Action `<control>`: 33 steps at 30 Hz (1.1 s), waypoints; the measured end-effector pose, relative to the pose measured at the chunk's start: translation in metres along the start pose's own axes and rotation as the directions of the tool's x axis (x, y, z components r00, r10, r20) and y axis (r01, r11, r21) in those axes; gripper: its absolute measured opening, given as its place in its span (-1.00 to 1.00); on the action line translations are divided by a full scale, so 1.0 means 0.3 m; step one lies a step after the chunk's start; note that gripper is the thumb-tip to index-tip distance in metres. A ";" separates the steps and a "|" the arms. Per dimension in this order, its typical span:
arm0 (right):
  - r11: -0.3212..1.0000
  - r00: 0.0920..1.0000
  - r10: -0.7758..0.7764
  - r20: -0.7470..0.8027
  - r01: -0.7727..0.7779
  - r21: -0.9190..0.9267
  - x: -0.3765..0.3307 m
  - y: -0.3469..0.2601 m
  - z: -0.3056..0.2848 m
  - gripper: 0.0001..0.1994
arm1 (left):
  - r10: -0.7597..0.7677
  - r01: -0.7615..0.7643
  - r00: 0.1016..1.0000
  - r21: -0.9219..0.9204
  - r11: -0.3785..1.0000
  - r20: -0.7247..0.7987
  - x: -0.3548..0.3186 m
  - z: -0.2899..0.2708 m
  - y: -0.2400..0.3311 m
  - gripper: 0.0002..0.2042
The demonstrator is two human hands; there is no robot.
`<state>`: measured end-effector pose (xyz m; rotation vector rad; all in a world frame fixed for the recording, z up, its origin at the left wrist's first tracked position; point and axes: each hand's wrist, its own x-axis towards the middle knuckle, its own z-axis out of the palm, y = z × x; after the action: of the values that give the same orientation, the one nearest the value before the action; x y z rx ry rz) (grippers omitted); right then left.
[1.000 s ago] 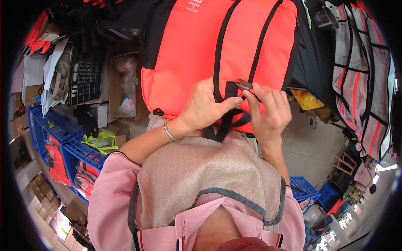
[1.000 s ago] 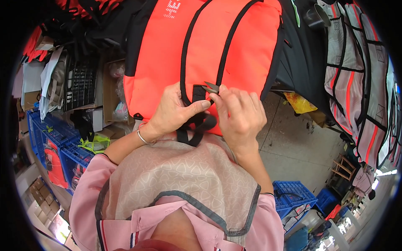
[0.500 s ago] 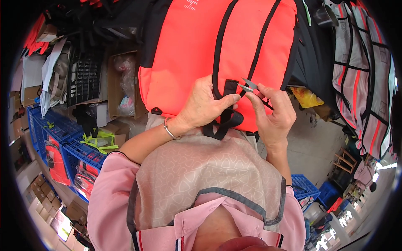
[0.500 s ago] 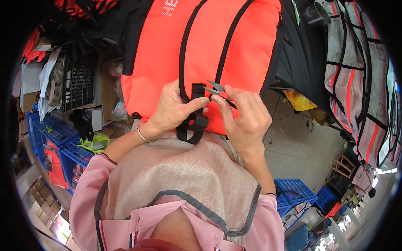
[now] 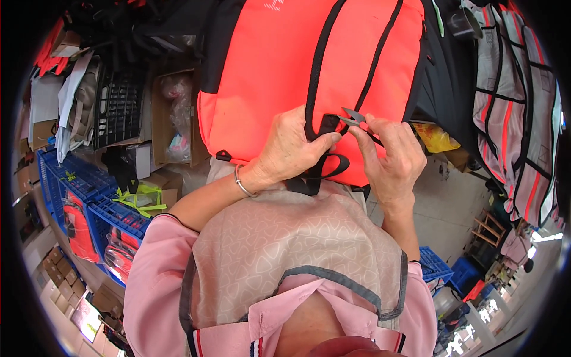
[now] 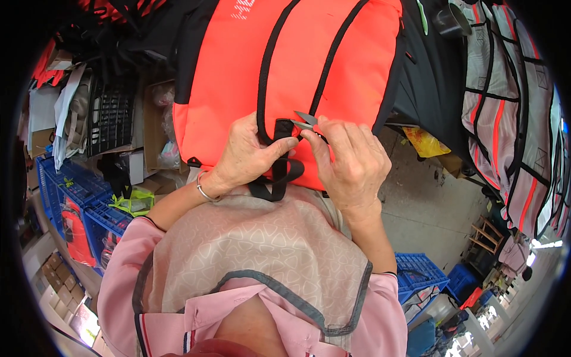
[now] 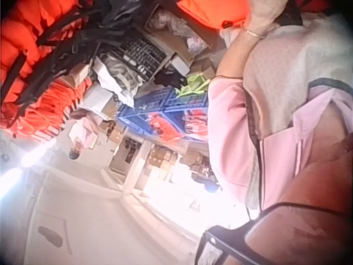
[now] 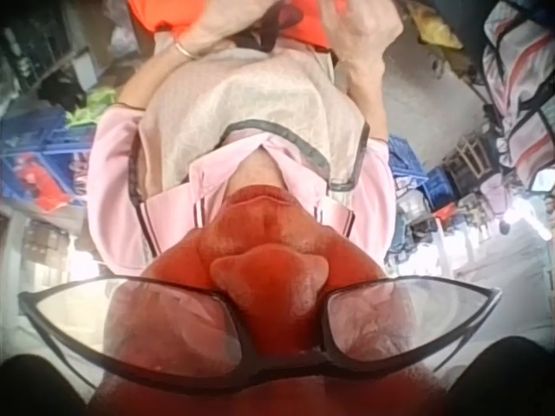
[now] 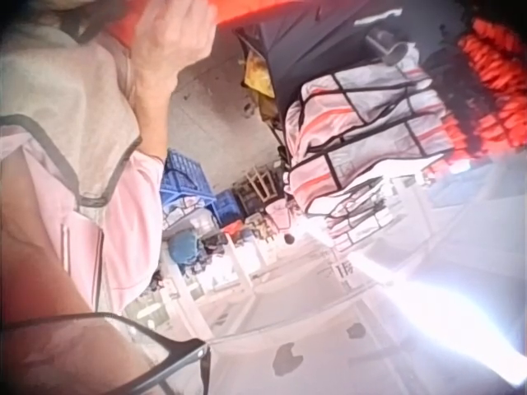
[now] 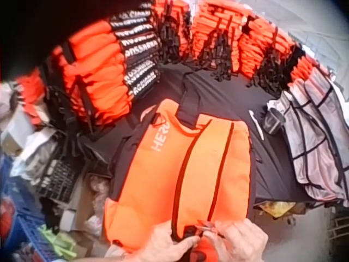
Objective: Inspecting backpacks for quality, trimming threads with snips, and cleaning details with a brush.
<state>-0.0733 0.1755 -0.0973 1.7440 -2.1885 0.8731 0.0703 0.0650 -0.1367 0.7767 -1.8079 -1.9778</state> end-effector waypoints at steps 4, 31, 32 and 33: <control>0.997 0.997 -0.075 0.021 0.075 -0.007 0.016 0.015 0.000 -0.73 | 0.011 -0.011 1.000 0.042 0.999 0.001 0.003 -0.010 -0.024 -0.82; 0.323 0.733 0.434 0.525 -0.670 0.668 0.000 0.061 0.037 -0.69 | -0.161 0.220 0.972 -0.414 0.884 0.172 0.015 -0.026 0.019 -0.80; 0.403 0.734 0.473 0.487 -0.672 0.622 0.004 0.053 0.027 -0.71 | -0.145 0.198 0.976 -0.395 0.897 0.162 0.018 -0.027 0.010 -0.79; 0.403 0.735 0.471 0.488 -0.672 0.621 0.011 0.046 0.008 -0.71 | -0.128 0.177 0.980 -0.375 0.910 0.153 0.020 -0.028 0.003 -0.78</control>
<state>-0.0867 0.1729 -0.1019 1.2986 -2.9183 2.1749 0.0705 0.0548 -0.1370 0.6942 -1.3776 -2.4326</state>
